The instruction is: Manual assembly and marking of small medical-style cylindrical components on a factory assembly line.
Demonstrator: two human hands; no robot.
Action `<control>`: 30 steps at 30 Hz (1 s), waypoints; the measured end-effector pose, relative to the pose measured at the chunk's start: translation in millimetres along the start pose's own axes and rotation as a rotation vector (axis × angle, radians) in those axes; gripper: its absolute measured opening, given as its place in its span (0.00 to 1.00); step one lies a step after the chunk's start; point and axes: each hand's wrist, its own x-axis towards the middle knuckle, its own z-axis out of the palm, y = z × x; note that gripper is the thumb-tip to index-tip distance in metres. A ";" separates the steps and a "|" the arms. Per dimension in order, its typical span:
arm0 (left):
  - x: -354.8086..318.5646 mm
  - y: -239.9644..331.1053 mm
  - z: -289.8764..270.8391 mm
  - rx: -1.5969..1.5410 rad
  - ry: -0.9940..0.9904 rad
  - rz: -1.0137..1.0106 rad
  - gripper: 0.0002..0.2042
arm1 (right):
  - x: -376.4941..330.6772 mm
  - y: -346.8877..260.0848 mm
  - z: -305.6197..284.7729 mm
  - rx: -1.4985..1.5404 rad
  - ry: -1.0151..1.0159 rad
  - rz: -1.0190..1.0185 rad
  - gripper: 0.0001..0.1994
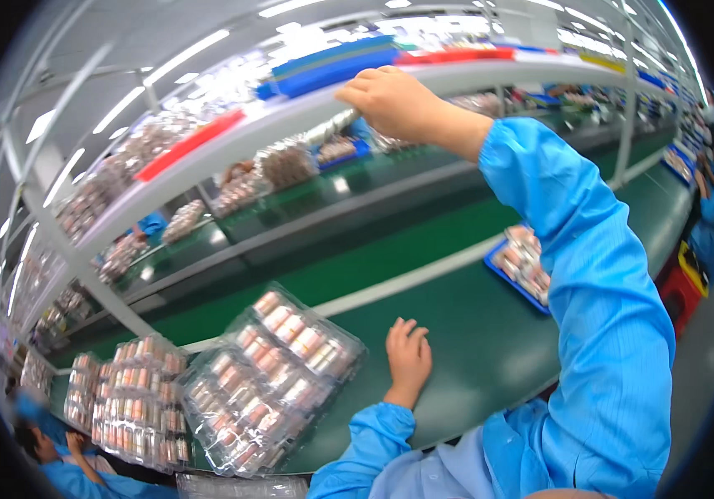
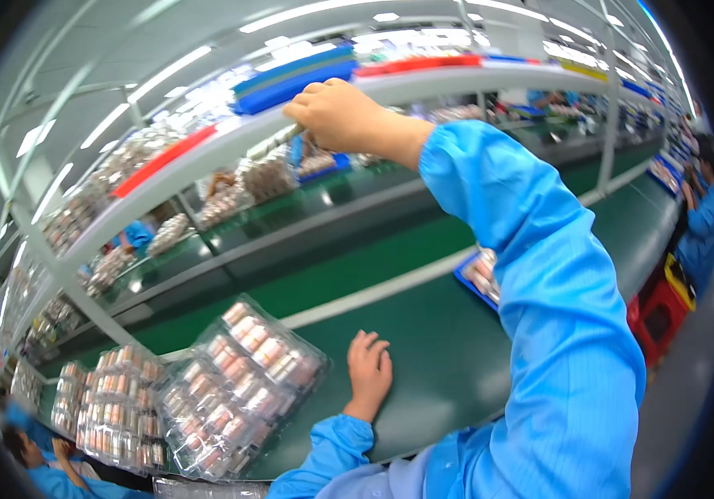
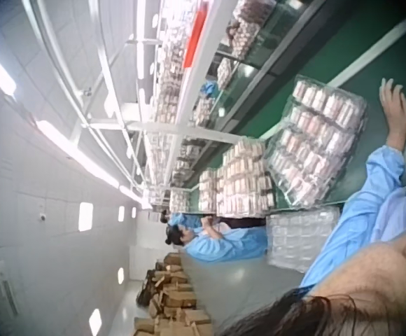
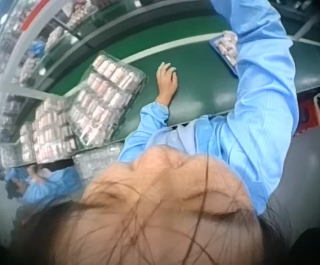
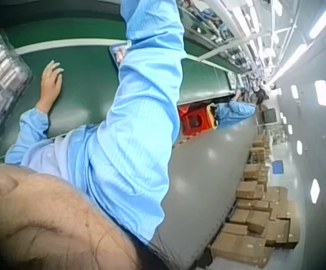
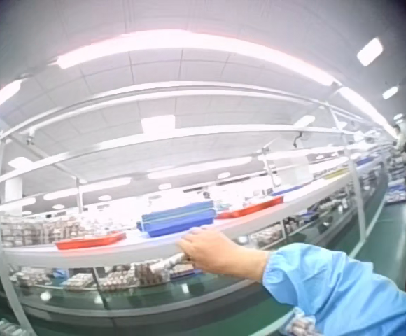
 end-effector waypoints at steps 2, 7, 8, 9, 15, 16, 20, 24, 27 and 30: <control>-3.8 -5.2 -3.8 0.032 0.011 -0.014 0.10 | -70.2 -30.0 -21.2 0.066 0.161 -0.086 0.13; -14.5 -3.8 12.3 0.081 -0.113 -0.036 0.11 | -309.1 -106.2 -100.7 0.171 -0.180 0.287 0.18; -14.6 3.1 12.9 0.114 -0.147 0.015 0.12 | -343.9 -120.7 -114.1 0.171 -0.218 0.390 0.18; -9.6 9.2 16.8 0.152 -0.170 0.076 0.13 | -381.9 -131.9 -122.1 0.160 -0.245 0.492 0.18; 16.8 73.6 105.4 0.010 -0.436 0.337 0.19 | -518.6 -112.0 -141.1 0.071 -0.161 1.030 0.19; 23.4 86.7 122.7 -0.019 -0.449 0.358 0.20 | -538.5 -96.2 -134.4 0.059 -0.103 1.088 0.19; 33.4 121.3 173.1 -0.091 -0.531 0.412 0.20 | -616.5 -25.9 -100.5 0.054 -0.133 1.338 0.23; 31.8 124.0 185.9 -0.034 -0.614 0.361 0.20 | -658.7 12.7 -80.2 0.144 -0.330 1.462 0.26; 30.8 119.4 177.5 -0.008 -0.605 0.319 0.19 | -653.6 11.2 -72.0 0.266 -0.475 1.493 0.26; 31.4 109.0 156.7 0.052 -0.548 0.265 0.18 | -641.7 1.8 -85.3 0.304 -0.500 1.441 0.25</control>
